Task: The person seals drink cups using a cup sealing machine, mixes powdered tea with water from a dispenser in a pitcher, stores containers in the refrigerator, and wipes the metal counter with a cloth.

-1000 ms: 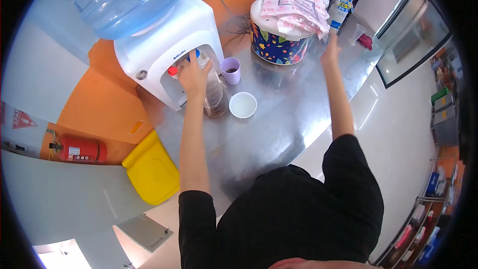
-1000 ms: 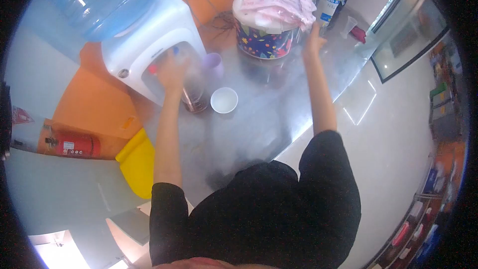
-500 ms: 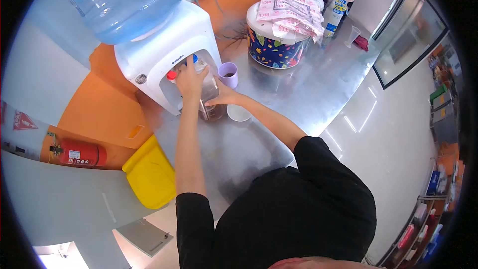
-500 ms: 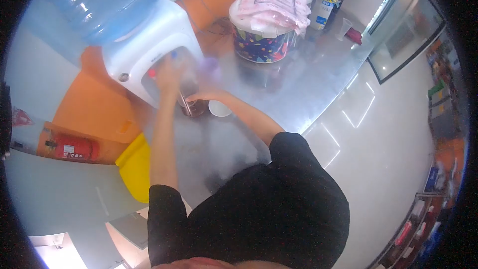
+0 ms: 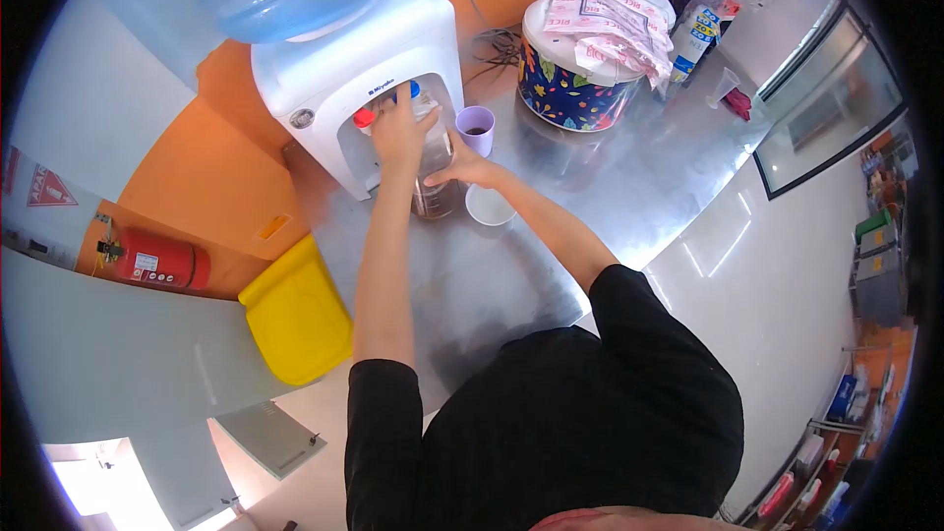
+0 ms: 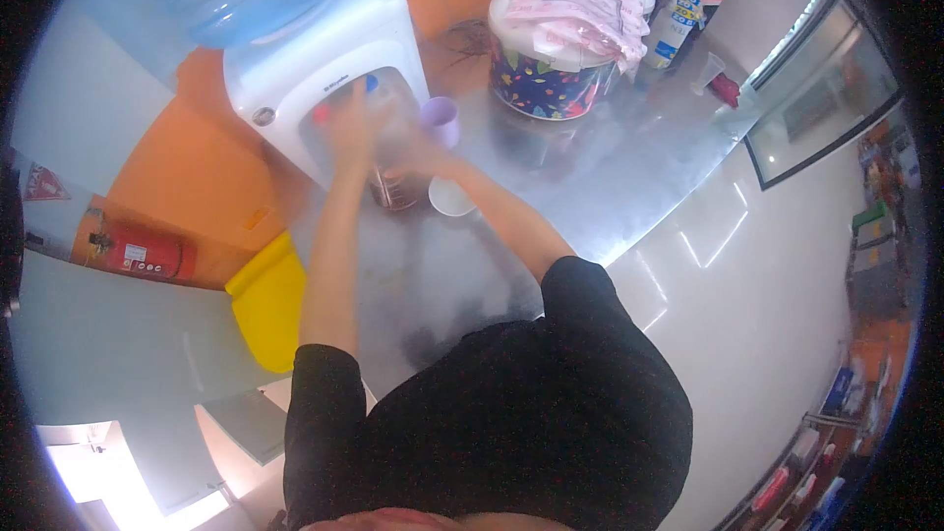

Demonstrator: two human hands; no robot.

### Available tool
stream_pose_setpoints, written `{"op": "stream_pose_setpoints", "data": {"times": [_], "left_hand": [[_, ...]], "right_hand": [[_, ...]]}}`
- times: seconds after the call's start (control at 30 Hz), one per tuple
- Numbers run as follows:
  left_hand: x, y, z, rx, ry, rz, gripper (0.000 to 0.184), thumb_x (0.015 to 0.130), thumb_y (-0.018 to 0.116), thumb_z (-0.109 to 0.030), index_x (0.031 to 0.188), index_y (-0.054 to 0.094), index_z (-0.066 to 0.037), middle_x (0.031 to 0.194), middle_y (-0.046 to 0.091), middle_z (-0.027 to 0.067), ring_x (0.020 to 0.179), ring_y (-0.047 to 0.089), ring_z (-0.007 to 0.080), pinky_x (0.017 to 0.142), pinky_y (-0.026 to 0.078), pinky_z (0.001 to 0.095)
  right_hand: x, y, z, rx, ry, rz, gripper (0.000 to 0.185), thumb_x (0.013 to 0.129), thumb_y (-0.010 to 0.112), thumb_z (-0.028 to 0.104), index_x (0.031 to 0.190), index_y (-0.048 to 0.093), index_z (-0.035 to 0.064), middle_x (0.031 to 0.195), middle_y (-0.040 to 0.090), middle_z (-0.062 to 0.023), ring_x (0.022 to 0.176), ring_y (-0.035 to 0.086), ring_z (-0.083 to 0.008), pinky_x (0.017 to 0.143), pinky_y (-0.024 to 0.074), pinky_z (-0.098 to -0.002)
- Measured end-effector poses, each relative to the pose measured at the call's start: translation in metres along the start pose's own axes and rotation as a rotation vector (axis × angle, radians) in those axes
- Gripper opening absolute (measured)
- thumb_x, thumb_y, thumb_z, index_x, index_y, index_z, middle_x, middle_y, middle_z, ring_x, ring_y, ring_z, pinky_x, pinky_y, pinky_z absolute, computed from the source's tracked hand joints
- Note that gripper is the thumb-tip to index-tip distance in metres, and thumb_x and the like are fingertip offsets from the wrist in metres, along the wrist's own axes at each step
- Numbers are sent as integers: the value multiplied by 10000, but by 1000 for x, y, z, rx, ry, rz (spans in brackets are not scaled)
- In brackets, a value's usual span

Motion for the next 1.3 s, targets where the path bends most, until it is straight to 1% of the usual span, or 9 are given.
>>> {"op": "stream_pose_setpoints", "data": {"times": [0.1,0.2,0.3,0.4,0.5,0.6,0.7,0.97,1.3], "left_hand": [[0,3,1,7,-9,9,666,629,665,-409,1163,409,-106,885,551,215,942,486,396,812,402,427],[0,2,1,-4,7,0,668,628,665,-412,1163,406,-107,886,551,221,953,484,398,820,402,428],[-1,3,2,5,2,5,673,627,665,-412,1165,400,-108,885,550,227,955,485,404,817,407,428],[0,-1,-1,29,-6,2,679,625,667,-415,1168,396,-111,885,551,230,961,485,409,807,415,430],[-1,-1,-1,50,-12,0,687,625,665,-424,1174,390,-117,888,552,230,971,482,412,798,420,431],[0,1,0,50,-7,-9,694,626,662,-432,1182,383,-125,895,553,230,979,479,413,795,423,431],[1,4,3,33,-15,10,699,628,659,-436,1191,374,-136,901,553,230,979,478,415,794,423,430],[3,6,5,51,-43,47,706,632,658,-440,1200,366,-141,895,557,229,977,483,417,801,425,426],[2,6,5,10,13,5,680,635,661,-428,1174,380,-122,884,564,225,971,484,423,834,409,427]], "right_hand": [[3,3,-4,75,47,86,1135,483,801,216,1307,54,-9,1326,207,-170,1248,187,-241,1010,178,-323],[10,3,-17,45,54,76,1156,493,796,207,1317,11,4,1339,181,-167,1252,175,-233,1012,173,-331],[0,1,7,130,94,132,1148,535,780,216,1323,-30,15,1344,172,-170,1255,168,-236,1013,169,-327],[37,-4,-62,257,83,137,1117,595,751,235,1325,-69,28,1350,161,-165,1258,161,-237,1013,166,-329],[40,-7,-62,201,58,100,1092,646,719,272,1325,-104,42,1358,145,-160,1260,159,-235,1015,159,-331],[32,-6,-41,335,119,110,1098,654,709,314,1326,-122,58,1367,125,-155,1261,158,-233,1016,153,-331],[16,-2,-7,469,188,189,1094,657,698,348,1328,-117,64,1371,111,-152,1262,152,-242,1016,146,-339],[25,-1,-22,429,177,149,1056,664,667,421,1342,-84,120,1370,135,-134,1257,165,-251,1000,172,-390],[18,3,-15,509,223,120,1034,664,676,402,1344,-53,128,1354,179,-126,1241,210,-244,987,209,-390]]}}
Point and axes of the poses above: each hand's wrist, its own x-axis towards the middle knuckle, its own y-axis out of the palm, z = x × y, the point moved 5 cm from there along x, towards the middle knuckle
